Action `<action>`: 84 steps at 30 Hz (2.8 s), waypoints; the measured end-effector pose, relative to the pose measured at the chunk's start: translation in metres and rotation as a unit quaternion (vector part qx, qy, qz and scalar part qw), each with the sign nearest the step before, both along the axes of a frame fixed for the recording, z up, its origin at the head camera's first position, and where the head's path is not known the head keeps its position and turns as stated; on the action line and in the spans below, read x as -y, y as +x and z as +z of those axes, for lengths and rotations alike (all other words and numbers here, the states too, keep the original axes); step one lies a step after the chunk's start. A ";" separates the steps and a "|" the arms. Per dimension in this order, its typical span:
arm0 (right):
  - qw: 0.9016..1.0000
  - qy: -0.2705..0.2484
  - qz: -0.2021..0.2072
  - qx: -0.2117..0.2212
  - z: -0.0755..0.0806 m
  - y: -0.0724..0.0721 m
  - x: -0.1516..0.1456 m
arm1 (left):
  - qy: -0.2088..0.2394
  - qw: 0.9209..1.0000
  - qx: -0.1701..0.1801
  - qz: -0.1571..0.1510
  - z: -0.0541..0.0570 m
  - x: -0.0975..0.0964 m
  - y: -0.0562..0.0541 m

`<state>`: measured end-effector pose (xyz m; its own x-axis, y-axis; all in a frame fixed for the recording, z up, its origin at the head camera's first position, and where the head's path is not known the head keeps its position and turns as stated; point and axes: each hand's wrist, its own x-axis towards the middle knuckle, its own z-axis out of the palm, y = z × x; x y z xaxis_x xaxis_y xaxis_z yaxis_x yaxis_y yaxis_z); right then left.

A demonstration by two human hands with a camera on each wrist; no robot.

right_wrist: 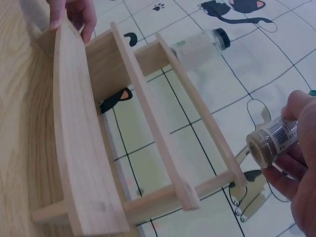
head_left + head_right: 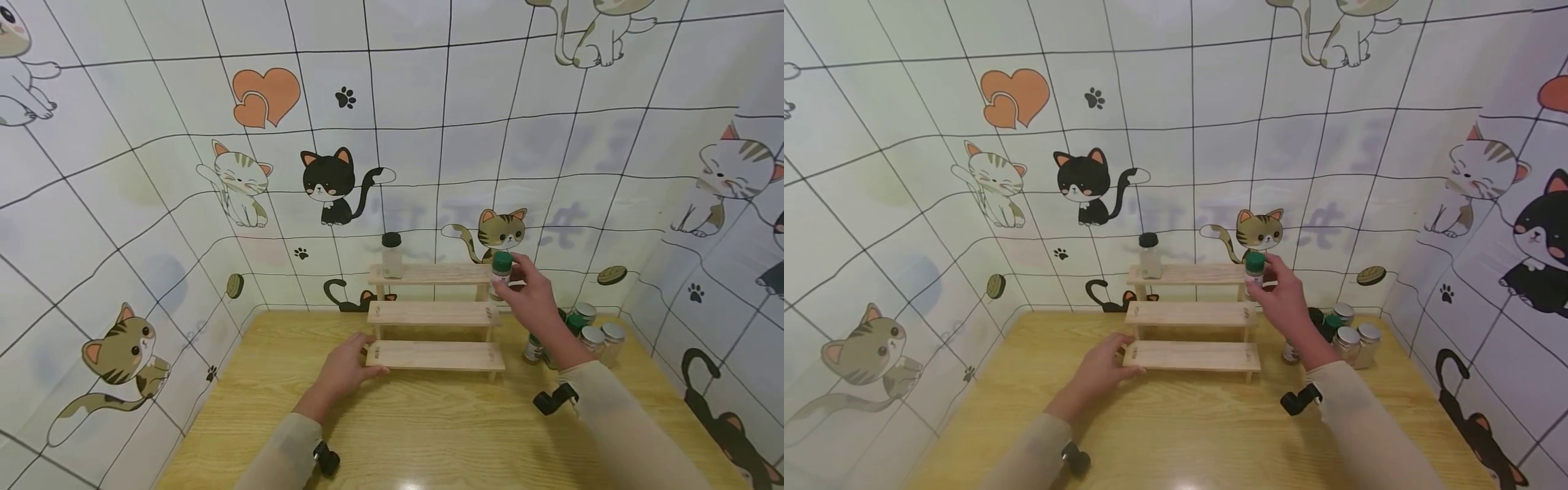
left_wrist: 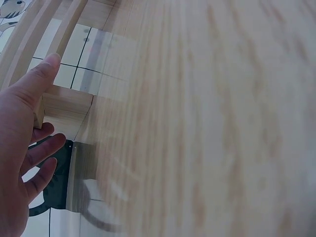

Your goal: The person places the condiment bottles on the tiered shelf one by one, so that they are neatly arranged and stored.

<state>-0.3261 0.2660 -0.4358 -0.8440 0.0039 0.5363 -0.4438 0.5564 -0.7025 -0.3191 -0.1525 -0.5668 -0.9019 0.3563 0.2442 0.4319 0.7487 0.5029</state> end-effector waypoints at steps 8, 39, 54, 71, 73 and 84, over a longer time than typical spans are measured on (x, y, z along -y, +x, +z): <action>0.999 -0.017 0.024 0.010 0.006 -0.024 0.025 | 0.000 1.000 0.011 0.004 0.000 0.000 0.000; 0.993 -0.068 0.070 0.066 0.013 -0.086 0.094 | -0.001 1.000 0.009 0.003 -0.002 0.001 -0.001; 0.991 -0.060 0.100 0.068 -0.001 -0.096 0.094 | -0.012 1.000 0.004 0.003 -0.006 -0.002 -0.005; 0.988 -0.047 0.101 0.109 -0.002 -0.094 0.094 | -0.021 1.000 0.014 0.004 0.004 -0.003 -0.004; 0.987 -0.047 0.103 0.116 -0.003 -0.093 0.094 | -0.018 1.000 0.015 0.003 0.006 -0.003 -0.003; 0.991 -0.063 0.079 0.085 -0.005 -0.067 0.085 | -0.018 1.000 0.014 -0.003 0.006 0.000 -0.004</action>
<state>-0.3933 0.1808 -0.4410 -0.9173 -0.0774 0.3906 -0.3882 0.3918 -0.8342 -0.3236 -0.1524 -0.5611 -0.9062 0.3690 0.2066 0.4223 0.7645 0.4870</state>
